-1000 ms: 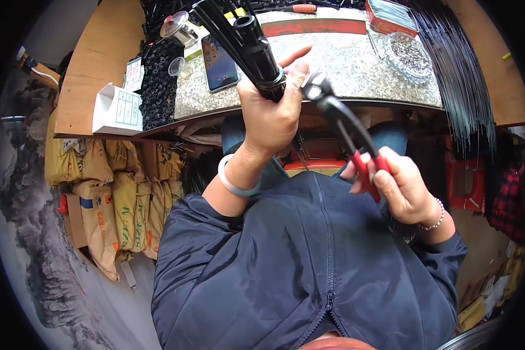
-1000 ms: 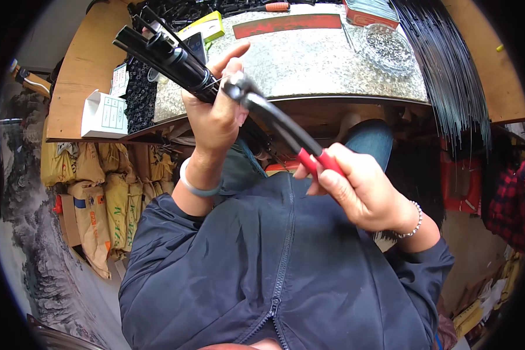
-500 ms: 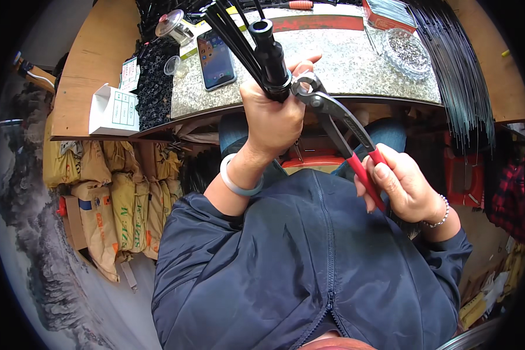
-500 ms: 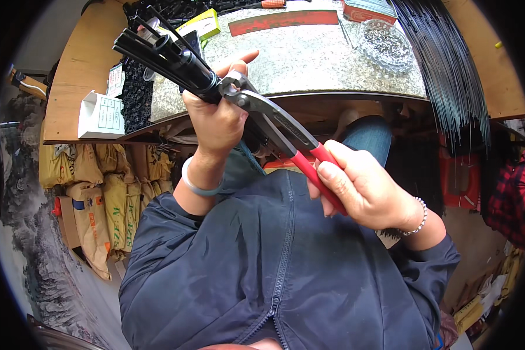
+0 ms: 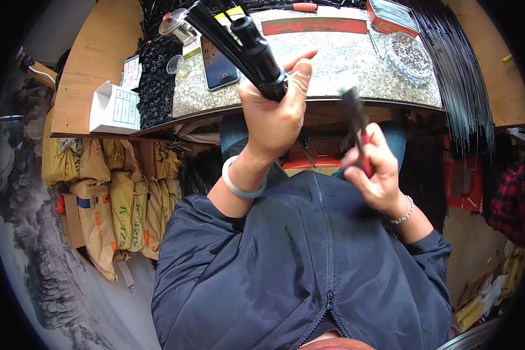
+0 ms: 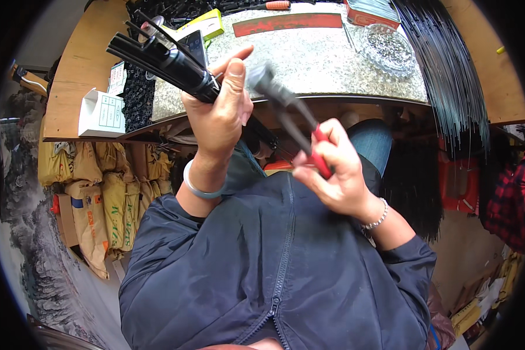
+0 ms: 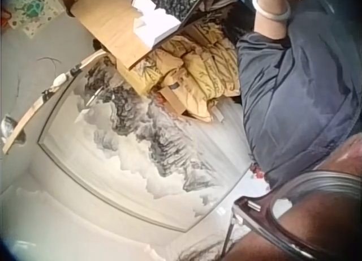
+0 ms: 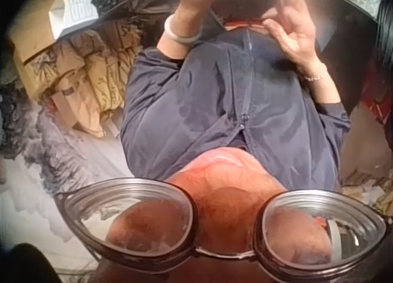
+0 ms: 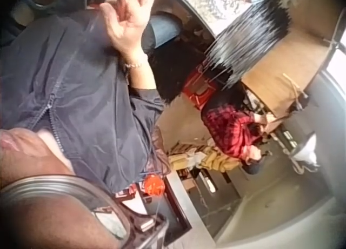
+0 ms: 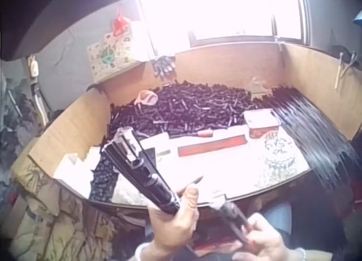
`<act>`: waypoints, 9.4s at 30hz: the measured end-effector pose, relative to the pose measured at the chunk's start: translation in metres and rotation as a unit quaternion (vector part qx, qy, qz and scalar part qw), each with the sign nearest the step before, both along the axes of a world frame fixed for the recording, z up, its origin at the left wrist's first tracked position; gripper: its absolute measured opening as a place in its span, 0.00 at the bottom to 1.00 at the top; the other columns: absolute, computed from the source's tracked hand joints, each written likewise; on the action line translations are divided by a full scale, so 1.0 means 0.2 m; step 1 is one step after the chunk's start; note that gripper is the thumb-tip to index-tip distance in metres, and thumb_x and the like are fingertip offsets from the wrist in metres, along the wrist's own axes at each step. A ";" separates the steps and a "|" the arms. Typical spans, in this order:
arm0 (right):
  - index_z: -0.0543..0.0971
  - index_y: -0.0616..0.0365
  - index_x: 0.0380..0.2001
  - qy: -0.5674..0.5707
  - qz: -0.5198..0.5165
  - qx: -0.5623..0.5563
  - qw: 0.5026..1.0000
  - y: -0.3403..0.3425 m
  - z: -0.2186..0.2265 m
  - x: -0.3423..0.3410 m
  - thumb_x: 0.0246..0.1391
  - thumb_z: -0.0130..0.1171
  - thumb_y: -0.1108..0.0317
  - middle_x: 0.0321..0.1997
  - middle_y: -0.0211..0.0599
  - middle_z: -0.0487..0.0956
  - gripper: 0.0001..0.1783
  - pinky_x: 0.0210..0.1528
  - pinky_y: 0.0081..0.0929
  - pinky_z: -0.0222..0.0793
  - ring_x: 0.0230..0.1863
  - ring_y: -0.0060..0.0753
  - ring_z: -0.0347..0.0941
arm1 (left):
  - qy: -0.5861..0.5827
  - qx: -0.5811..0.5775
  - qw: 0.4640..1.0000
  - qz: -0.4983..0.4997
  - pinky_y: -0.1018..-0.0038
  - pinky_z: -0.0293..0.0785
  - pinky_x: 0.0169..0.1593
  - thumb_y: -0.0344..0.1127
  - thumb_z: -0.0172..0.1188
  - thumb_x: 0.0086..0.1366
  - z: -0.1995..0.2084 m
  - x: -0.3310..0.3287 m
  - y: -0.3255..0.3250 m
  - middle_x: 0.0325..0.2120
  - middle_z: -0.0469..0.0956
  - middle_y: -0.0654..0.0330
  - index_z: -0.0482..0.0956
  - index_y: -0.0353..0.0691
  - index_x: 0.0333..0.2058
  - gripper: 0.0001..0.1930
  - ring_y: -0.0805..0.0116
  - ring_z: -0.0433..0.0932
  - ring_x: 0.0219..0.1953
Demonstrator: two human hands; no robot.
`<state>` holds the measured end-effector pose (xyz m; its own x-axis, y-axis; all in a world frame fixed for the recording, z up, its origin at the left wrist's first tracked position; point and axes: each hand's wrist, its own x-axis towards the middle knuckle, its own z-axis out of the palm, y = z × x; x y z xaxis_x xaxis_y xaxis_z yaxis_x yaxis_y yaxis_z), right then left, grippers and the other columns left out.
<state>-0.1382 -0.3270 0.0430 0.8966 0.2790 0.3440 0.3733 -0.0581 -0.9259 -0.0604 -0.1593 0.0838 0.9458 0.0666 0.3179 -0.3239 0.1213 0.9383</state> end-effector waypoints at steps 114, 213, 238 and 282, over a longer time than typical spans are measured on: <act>0.56 0.56 0.61 0.092 0.143 -0.157 0.973 -0.19 0.21 0.15 0.56 0.46 0.74 0.45 0.41 0.71 0.29 0.49 0.24 0.63 0.43 0.30 0.70 | 0.019 0.071 0.996 -0.046 0.85 0.49 0.14 0.30 0.54 0.62 -0.06 0.00 -0.01 0.10 0.64 0.74 0.77 0.30 0.40 0.11 0.88 0.58 0.11; 0.65 0.66 0.52 0.161 0.145 -0.114 0.970 -0.12 0.37 0.26 0.60 0.42 0.71 0.22 0.30 0.72 0.18 0.30 0.19 0.66 0.23 0.19 0.69 | 0.067 -0.060 0.994 -0.065 0.85 0.46 0.14 0.28 0.52 0.63 -0.05 0.02 0.01 0.10 0.62 0.77 0.77 0.32 0.41 0.10 0.90 0.56 0.11; 0.67 0.60 0.51 0.170 0.175 -0.184 0.952 -0.15 0.37 0.20 0.61 0.41 0.62 0.18 0.29 0.72 0.19 0.21 0.15 0.60 0.16 0.15 0.62 | 0.008 -0.026 0.995 -0.099 0.85 0.47 0.14 0.29 0.53 0.62 0.00 0.05 -0.03 0.11 0.63 0.74 0.76 0.27 0.41 0.12 0.88 0.56 0.11; 0.66 0.54 0.23 -0.014 -0.025 0.327 0.944 0.00 0.09 0.07 0.60 0.44 0.62 0.17 0.29 0.68 0.13 0.37 0.34 0.67 0.20 0.24 0.65 | 0.441 -0.165 0.769 -0.432 0.71 0.73 0.41 0.53 0.47 0.63 -0.20 -0.37 0.05 0.41 0.73 0.53 0.74 0.34 0.35 0.23 0.67 0.75 0.39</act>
